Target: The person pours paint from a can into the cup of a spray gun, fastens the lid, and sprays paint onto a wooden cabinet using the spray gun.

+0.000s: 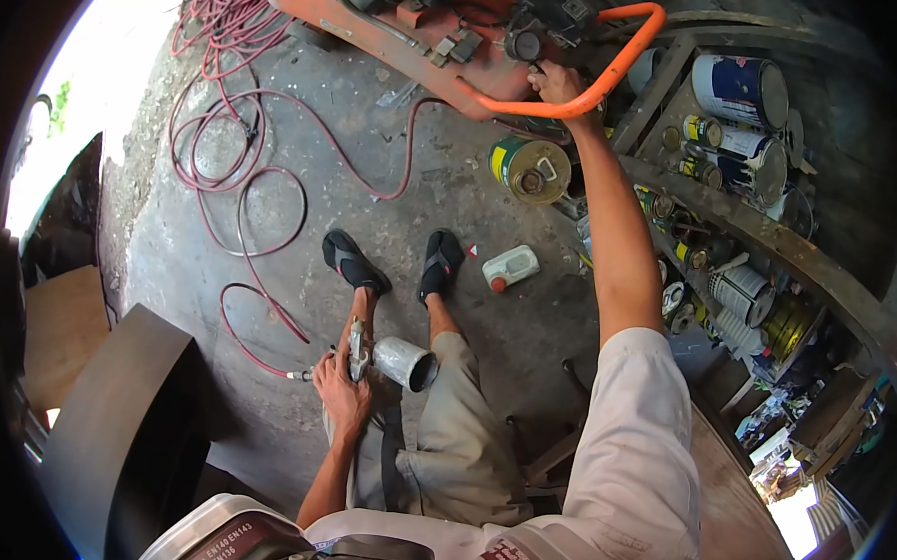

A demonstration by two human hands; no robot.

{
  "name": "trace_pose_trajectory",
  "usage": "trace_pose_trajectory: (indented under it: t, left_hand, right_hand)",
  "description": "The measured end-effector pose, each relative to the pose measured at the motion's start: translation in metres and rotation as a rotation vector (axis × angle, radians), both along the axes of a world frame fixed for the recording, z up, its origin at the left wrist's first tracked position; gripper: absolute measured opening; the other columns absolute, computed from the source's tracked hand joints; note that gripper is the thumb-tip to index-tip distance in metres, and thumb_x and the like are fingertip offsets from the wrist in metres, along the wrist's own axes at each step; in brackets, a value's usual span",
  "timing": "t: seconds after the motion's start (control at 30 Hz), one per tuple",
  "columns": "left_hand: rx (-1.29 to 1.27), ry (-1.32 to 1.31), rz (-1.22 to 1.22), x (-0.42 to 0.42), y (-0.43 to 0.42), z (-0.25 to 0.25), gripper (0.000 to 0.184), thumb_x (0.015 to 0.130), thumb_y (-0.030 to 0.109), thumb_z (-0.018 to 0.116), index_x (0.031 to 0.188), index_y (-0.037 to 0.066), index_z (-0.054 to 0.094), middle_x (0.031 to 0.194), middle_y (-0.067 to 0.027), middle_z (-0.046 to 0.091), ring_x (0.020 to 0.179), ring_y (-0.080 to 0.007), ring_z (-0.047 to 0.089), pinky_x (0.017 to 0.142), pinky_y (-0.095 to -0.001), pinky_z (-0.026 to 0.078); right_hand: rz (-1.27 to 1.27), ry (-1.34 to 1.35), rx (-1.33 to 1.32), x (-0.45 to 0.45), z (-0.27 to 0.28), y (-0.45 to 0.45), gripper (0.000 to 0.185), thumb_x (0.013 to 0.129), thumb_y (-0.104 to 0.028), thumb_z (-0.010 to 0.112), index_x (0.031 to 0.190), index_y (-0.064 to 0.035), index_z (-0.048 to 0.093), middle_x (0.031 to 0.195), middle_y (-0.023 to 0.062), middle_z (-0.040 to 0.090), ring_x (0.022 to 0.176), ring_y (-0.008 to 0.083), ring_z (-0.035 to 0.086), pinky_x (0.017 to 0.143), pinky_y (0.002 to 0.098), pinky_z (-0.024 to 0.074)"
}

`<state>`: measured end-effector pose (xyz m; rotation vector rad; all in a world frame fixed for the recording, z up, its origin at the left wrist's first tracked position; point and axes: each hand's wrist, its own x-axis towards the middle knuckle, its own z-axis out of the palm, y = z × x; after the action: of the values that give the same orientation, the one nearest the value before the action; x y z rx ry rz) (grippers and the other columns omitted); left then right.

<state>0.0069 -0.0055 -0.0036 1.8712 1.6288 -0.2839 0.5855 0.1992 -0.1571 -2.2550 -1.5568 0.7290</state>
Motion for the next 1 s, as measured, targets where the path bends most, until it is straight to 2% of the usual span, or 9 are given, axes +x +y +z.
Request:
trace_pose_trajectory:
  t: [0.17, 0.37, 0.5, 0.53, 0.63, 0.73, 0.83, 1.0]
  left_hand:
    - [-0.009, 0.009, -0.011, 0.002, 0.001, 0.000, 0.059, 0.070, 0.009, 0.064, 0.128, 0.010, 0.055, 0.110, -0.0170, 0.057, 0.123, -0.0346, 0.045, 0.110, -0.0486, 0.027]
    - [0.004, -0.005, 0.004, -0.003, 0.000, 0.002, 0.059, 0.070, 0.009, 0.063, 0.128, 0.010, 0.055, 0.111, -0.0170, 0.057, 0.123, -0.0347, 0.045, 0.110, -0.0484, 0.027]
    - [-0.003, -0.002, 0.017, -0.005, -0.001, 0.000, 0.060, 0.069, 0.009, 0.064, 0.128, 0.009, 0.055, 0.111, -0.0171, 0.057, 0.124, -0.0349, 0.045, 0.110, -0.0485, 0.027]
    - [-0.006, 0.000, 0.020, -0.005, -0.001, 0.001, 0.060, 0.069, 0.009, 0.064, 0.128, 0.009, 0.055, 0.111, -0.0171, 0.057, 0.124, -0.0350, 0.045, 0.110, -0.0485, 0.027]
    - [-0.003, -0.002, 0.018, -0.006, -0.002, -0.001, 0.059, 0.069, 0.008, 0.063, 0.128, 0.009, 0.056, 0.111, -0.0171, 0.057, 0.124, -0.0349, 0.044, 0.110, -0.0485, 0.027]
    - [0.000, -0.009, 0.020, -0.007, -0.002, 0.001, 0.059, 0.069, 0.008, 0.063, 0.128, 0.009, 0.056, 0.112, -0.0172, 0.057, 0.124, -0.0350, 0.044, 0.111, -0.0487, 0.026]
    - [-0.002, -0.012, 0.025, -0.005, -0.002, 0.001, 0.059, 0.069, 0.008, 0.063, 0.128, 0.008, 0.056, 0.112, -0.0174, 0.057, 0.124, -0.0351, 0.044, 0.111, -0.0488, 0.026]
    - [-0.011, -0.005, 0.014, -0.004, 0.002, 0.002, 0.060, 0.068, 0.008, 0.063, 0.128, 0.008, 0.056, 0.113, -0.0173, 0.057, 0.124, -0.0349, 0.045, 0.111, -0.0487, 0.026]
  right_hand:
    - [0.006, 0.015, 0.071, -0.009, 0.011, -0.001, 0.020, 0.092, -0.020, 0.059, 0.102, -0.0024, 0.061, 0.074, 0.0147, 0.065, 0.070, 0.0310, 0.067, 0.063, 0.0415, 0.0504]
    - [0.021, -0.110, 0.065, -0.015, 0.016, 0.002, 0.023, 0.090, -0.023, 0.061, 0.105, -0.0052, 0.061, 0.083, 0.0181, 0.067, 0.081, 0.0412, 0.065, 0.067, 0.0493, 0.0499]
    - [0.001, -0.091, 0.023, -0.014, 0.013, 0.001, 0.037, 0.090, -0.036, 0.063, 0.111, -0.0054, 0.061, 0.092, 0.0197, 0.068, 0.094, 0.0444, 0.062, 0.076, 0.0487, 0.0490]
    - [0.026, -0.116, 0.043, -0.009, 0.009, 0.002, 0.042, 0.091, -0.040, 0.063, 0.110, -0.0030, 0.061, 0.097, 0.0191, 0.068, 0.092, 0.0387, 0.064, 0.078, 0.0448, 0.0488]
    - [-0.195, 0.148, -0.070, 0.000, 0.009, 0.000, 0.036, 0.093, -0.034, 0.060, 0.110, -0.0019, 0.061, 0.094, 0.0156, 0.068, 0.083, 0.0250, 0.065, 0.076, 0.0380, 0.0496]
    - [-0.089, 0.280, 0.010, 0.006, 0.006, -0.003, 0.028, 0.095, -0.026, 0.057, 0.109, -0.0021, 0.062, 0.086, 0.0097, 0.067, 0.074, 0.0139, 0.061, 0.073, 0.0316, 0.0486]
    - [-0.122, 0.307, 0.022, 0.007, -0.002, -0.004, 0.024, 0.097, -0.022, 0.054, 0.109, -0.0030, 0.063, 0.081, 0.0054, 0.066, 0.072, 0.0121, 0.060, 0.069, 0.0294, 0.0483]
    - [-0.068, 0.060, 0.048, -0.006, 0.010, -0.007, 0.026, 0.099, -0.024, 0.051, 0.110, -0.0045, 0.064, 0.080, 0.0055, 0.066, 0.070, 0.0126, 0.060, 0.066, 0.0304, 0.0485]
